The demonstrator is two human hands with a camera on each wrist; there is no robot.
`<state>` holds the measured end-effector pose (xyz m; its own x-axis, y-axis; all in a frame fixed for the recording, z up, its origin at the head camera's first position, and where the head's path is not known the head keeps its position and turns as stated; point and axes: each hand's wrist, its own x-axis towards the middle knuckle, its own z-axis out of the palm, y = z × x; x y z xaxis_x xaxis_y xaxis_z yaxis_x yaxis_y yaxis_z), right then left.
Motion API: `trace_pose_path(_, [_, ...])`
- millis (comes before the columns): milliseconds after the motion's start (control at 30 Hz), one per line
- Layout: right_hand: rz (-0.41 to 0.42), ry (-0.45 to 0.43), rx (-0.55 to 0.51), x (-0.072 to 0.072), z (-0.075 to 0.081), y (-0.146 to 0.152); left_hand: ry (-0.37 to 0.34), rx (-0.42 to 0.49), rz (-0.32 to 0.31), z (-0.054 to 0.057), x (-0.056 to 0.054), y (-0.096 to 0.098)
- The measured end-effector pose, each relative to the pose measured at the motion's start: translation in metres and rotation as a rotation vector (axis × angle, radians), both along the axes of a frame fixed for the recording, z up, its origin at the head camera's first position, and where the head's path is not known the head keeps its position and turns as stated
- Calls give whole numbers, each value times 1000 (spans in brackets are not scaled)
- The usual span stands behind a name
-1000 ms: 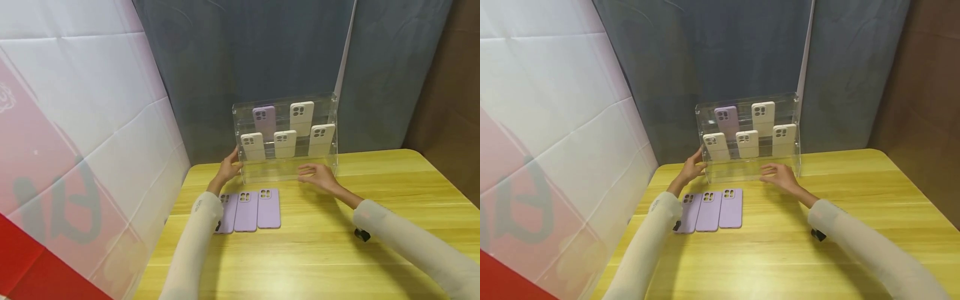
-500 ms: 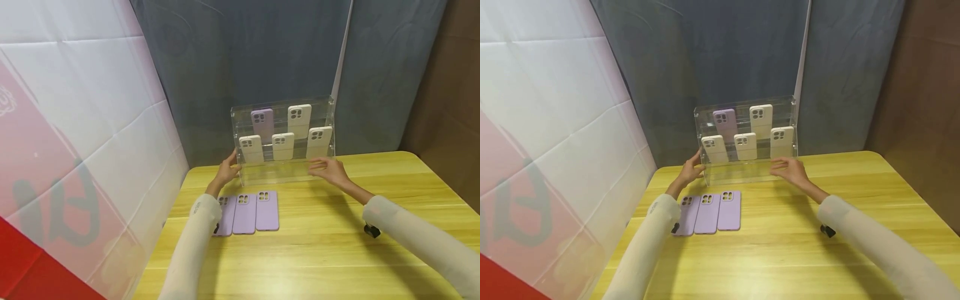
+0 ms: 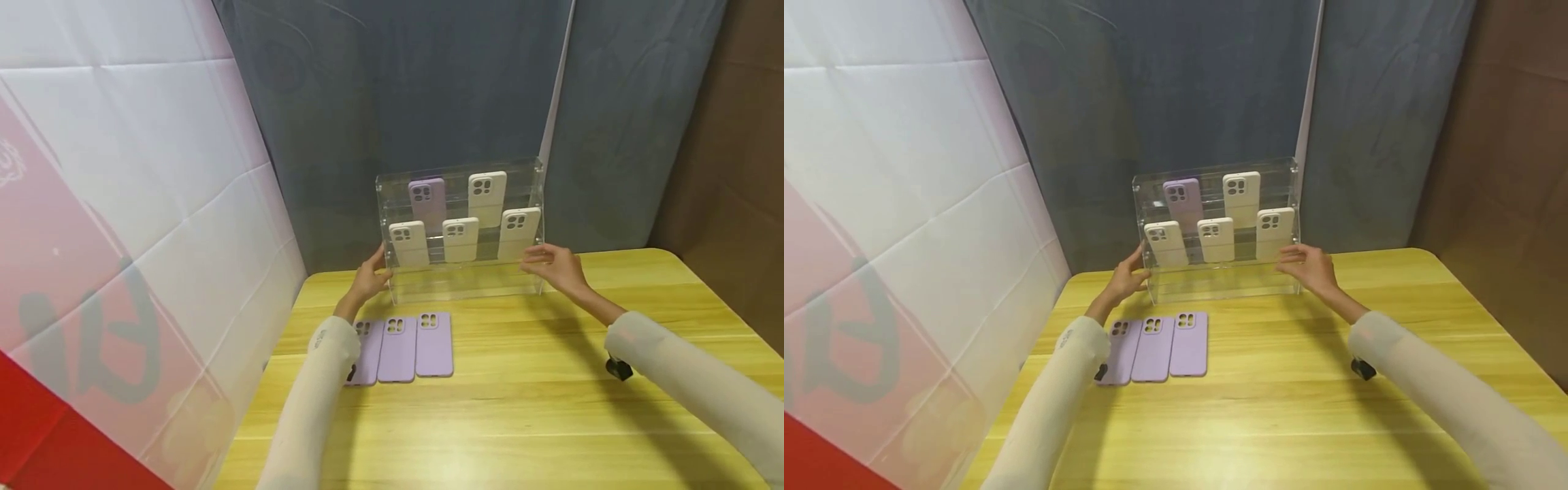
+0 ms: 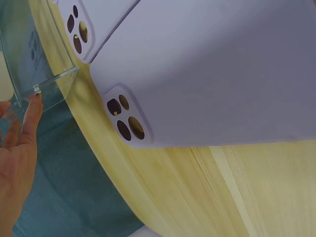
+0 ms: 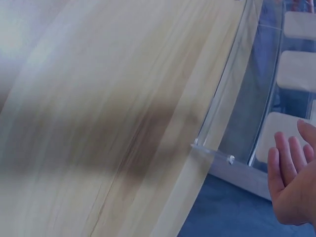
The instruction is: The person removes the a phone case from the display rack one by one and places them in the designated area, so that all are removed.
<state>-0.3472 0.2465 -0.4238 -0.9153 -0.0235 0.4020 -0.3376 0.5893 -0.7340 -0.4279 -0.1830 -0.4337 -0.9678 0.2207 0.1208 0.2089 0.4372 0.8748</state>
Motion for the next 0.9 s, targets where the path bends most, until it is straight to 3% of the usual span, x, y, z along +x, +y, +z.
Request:
trace_pose_path(300, [-108,49,13,-15,24,6,7,-13,1,1,-6,-4])
trace_pose_path(500, [-158,47,6,-23,39,8,0,-21,11,0,-4,-4])
trace_pose_path(900, [-153,105,38,-33,51,9,18,1,9,-2,-1,0])
